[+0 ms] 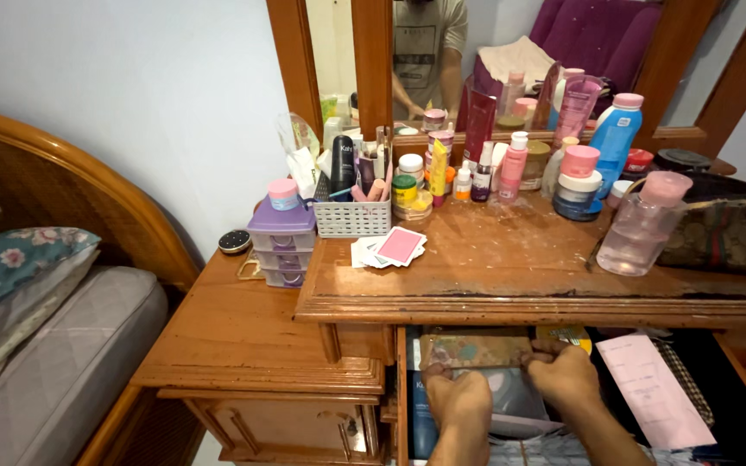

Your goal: The person repeatedly picks up small pink-backed cards from a wooden dresser, flips them, and places them into an open drawer. The person continues this cycle of picking, flipping, and placing cards into the drawer for the duration of the clip.

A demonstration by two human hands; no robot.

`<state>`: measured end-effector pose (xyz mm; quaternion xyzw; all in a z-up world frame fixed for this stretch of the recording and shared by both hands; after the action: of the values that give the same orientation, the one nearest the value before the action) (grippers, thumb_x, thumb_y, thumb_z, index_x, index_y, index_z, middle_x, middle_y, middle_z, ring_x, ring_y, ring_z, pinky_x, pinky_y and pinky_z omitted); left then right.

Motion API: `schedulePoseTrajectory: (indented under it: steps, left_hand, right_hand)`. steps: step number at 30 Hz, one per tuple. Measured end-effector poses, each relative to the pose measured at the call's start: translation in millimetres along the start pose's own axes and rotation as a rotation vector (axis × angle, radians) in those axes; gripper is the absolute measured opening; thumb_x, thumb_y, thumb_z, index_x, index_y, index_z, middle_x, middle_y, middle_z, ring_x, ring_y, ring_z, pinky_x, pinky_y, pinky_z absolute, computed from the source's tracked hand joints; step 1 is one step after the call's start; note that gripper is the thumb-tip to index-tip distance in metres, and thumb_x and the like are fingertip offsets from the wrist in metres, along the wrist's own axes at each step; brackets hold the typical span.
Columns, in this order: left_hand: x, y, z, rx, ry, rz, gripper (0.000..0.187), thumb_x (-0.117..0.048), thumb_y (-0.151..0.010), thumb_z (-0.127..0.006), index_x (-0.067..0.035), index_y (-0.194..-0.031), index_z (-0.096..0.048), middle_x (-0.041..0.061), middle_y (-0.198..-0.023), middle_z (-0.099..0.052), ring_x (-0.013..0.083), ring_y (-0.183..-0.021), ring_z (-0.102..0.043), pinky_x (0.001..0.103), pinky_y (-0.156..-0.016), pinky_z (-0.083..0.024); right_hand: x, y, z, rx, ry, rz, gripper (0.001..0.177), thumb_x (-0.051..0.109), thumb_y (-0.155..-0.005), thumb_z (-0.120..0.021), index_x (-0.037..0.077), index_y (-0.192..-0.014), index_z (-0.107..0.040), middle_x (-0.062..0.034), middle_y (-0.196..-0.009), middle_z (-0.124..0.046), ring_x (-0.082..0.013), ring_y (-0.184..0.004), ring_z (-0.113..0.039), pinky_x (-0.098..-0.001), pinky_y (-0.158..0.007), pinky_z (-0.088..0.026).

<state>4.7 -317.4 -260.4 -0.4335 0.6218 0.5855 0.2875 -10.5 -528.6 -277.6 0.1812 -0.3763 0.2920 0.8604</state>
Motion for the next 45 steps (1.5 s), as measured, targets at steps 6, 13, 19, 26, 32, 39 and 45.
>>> schedulePoseTrajectory:
  steps: [6, 13, 19, 26, 32, 39, 45]
  left_hand:
    - [23, -33, -9, -0.104, 0.125, -0.009, 0.062, 0.006, -0.078, -0.061, -0.006, -0.137, -0.047, 0.014, -0.129, -0.066, 0.0247, -0.119, -0.069, 0.034, -0.103, -0.055]
    - [43, -60, -14, -0.096, 0.368, -0.256, 0.070, 0.012, -0.072, -0.059, -0.001, -0.138, -0.042, 0.018, -0.134, -0.060, 0.0252, -0.128, -0.062, 0.035, -0.109, -0.049]
    - [19, -26, -7, -0.049, 0.214, -0.015, 0.074, 0.012, -0.075, -0.053, -0.005, -0.146, -0.041, 0.013, -0.137, -0.062, 0.0264, -0.128, -0.063, 0.035, -0.111, -0.048]
    - [-18, 2, 5, -0.107, 0.170, -0.062, 0.067, 0.006, -0.075, -0.055, -0.009, -0.140, -0.052, 0.013, -0.125, -0.073, 0.0257, -0.114, -0.072, 0.035, -0.101, -0.052]
    - [-49, -4, 26, -0.064, -0.196, 0.013, 0.034, -0.010, -0.085, -0.058, -0.002, -0.113, -0.075, 0.015, -0.101, -0.078, 0.0258, -0.090, -0.076, 0.040, -0.082, -0.057]
    - [-127, -23, 83, -0.018, 0.212, -0.248, 0.023, -0.006, -0.083, -0.067, -0.005, -0.106, -0.067, 0.014, -0.090, -0.075, 0.0239, -0.079, -0.070, 0.037, -0.073, -0.055]
    - [-186, -2, 152, -0.165, 0.096, -0.437, 0.023, -0.006, -0.080, -0.066, -0.005, -0.104, -0.067, 0.011, -0.095, -0.077, 0.0220, -0.091, -0.074, 0.034, -0.083, -0.058]
  right_hand:
    - [9, 7, -12, 0.044, -0.035, 0.008, 0.038, 0.028, -0.079, -0.083, 0.009, -0.112, -0.082, -0.0071, -0.096, -0.084, -0.0201, -0.089, -0.079, -0.0323, -0.087, -0.058]
    - [17, 13, -23, 0.131, -0.322, 0.038, 0.030, 0.009, -0.084, -0.078, -0.006, -0.110, -0.077, -0.0150, -0.091, -0.084, -0.0206, -0.075, -0.079, -0.0307, -0.072, -0.059]
    - [7, 7, -28, 0.221, -0.401, 0.025, 0.031, 0.007, -0.087, -0.075, -0.007, -0.115, -0.075, -0.0147, -0.095, -0.083, -0.0192, -0.078, -0.076, -0.0290, -0.072, -0.059]
    - [14, 4, -17, 0.168, -0.215, 0.080, 0.032, 0.003, -0.078, -0.076, -0.003, -0.110, -0.076, -0.0168, -0.090, -0.081, -0.0212, -0.078, -0.075, -0.0320, -0.073, -0.059]
    - [82, 35, 2, 0.367, 0.303, 0.170, 0.018, 0.015, -0.078, -0.077, 0.000, -0.077, -0.087, -0.0087, -0.065, -0.078, -0.0157, -0.061, -0.073, -0.0302, -0.065, -0.057]
    - [191, 59, -21, 0.426, -0.017, 0.348, 0.023, 0.021, -0.076, -0.083, 0.000, -0.067, -0.081, -0.0120, -0.062, -0.076, -0.0200, -0.056, -0.068, -0.0365, -0.057, -0.054]
    - [247, 48, -48, 0.029, 0.064, 0.444, 0.048, 0.044, -0.077, -0.080, 0.003, -0.103, -0.081, -0.0231, -0.095, -0.078, -0.0362, -0.091, -0.076, -0.0465, -0.085, -0.058]
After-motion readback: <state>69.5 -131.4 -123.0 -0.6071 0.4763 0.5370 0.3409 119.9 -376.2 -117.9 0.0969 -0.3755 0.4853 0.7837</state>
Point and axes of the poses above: each hand's wrist, its own y-axis away from the middle knuckle, its own z-axis out of the back of the hand, x = y × z, the point moved 5 cm from there along -y, towards the middle knuckle
